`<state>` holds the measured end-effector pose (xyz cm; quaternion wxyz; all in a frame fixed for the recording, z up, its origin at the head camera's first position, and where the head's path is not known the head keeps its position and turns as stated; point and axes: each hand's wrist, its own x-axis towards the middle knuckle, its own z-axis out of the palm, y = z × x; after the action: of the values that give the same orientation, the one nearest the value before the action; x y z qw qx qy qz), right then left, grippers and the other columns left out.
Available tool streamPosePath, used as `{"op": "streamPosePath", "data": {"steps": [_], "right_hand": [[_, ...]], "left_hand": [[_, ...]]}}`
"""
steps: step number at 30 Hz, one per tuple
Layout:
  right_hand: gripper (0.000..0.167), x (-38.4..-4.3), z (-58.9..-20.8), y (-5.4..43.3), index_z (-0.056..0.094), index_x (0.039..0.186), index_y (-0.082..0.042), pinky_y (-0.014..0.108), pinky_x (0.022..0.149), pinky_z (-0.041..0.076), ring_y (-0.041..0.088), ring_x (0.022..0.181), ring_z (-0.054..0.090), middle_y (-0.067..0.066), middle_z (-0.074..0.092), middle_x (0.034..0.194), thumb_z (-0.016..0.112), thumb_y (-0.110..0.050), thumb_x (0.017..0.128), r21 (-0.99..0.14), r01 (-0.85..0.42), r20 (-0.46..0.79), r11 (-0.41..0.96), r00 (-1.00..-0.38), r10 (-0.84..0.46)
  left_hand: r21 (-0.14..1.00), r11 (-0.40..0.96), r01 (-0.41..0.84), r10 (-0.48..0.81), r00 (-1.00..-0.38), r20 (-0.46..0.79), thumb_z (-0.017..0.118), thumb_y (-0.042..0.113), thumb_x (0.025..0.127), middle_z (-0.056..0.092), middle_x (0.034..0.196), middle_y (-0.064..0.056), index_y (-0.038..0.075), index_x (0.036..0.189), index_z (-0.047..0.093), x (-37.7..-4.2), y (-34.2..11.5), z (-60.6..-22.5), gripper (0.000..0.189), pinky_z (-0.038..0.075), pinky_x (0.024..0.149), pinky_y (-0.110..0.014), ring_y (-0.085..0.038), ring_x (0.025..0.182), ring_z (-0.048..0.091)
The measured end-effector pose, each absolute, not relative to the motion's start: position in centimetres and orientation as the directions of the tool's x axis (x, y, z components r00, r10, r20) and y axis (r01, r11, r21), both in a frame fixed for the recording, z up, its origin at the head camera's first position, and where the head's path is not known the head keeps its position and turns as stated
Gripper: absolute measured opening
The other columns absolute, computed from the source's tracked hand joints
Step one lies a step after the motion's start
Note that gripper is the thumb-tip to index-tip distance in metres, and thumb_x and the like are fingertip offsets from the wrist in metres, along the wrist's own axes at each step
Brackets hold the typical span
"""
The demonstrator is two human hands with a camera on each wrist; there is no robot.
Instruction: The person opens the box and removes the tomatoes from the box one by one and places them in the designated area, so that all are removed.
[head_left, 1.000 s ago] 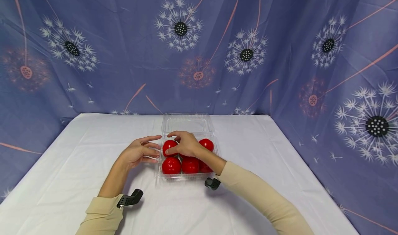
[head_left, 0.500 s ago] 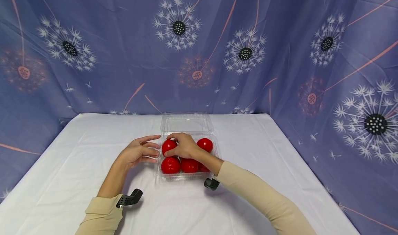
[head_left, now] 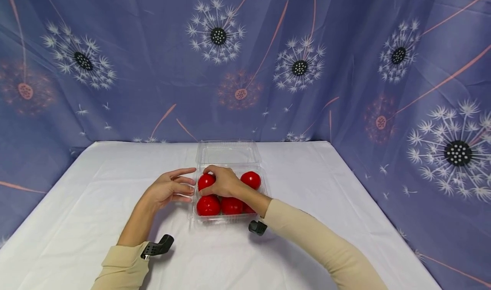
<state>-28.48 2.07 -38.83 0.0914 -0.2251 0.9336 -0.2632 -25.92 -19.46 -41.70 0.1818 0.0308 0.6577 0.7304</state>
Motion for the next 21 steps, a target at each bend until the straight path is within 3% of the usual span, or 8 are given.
{"op": "streamPosePath", "data": {"steps": [21], "right_hand": [[0.06, -28.59, -38.99, 1.92, 0.065, 0.13, -0.021, 0.034, 0.089, 0.056, 0.021, 0.108, 0.061, 0.004, 0.071, 0.115, 0.086, -0.039, 0.077, -0.55, -0.346, -0.034, 0.76, -0.9, -0.435]], "left_hand": [[0.97, -0.088, -0.228, 0.321, -0.928, -0.189, 0.066, -0.005, 0.089, 0.067, 0.103, -0.005, 0.0, 0.156, 0.034, -25.8, -19.56, -41.75, 0.075, 0.065, 0.072, -0.037, -0.016, 0.081, 0.072]]}}
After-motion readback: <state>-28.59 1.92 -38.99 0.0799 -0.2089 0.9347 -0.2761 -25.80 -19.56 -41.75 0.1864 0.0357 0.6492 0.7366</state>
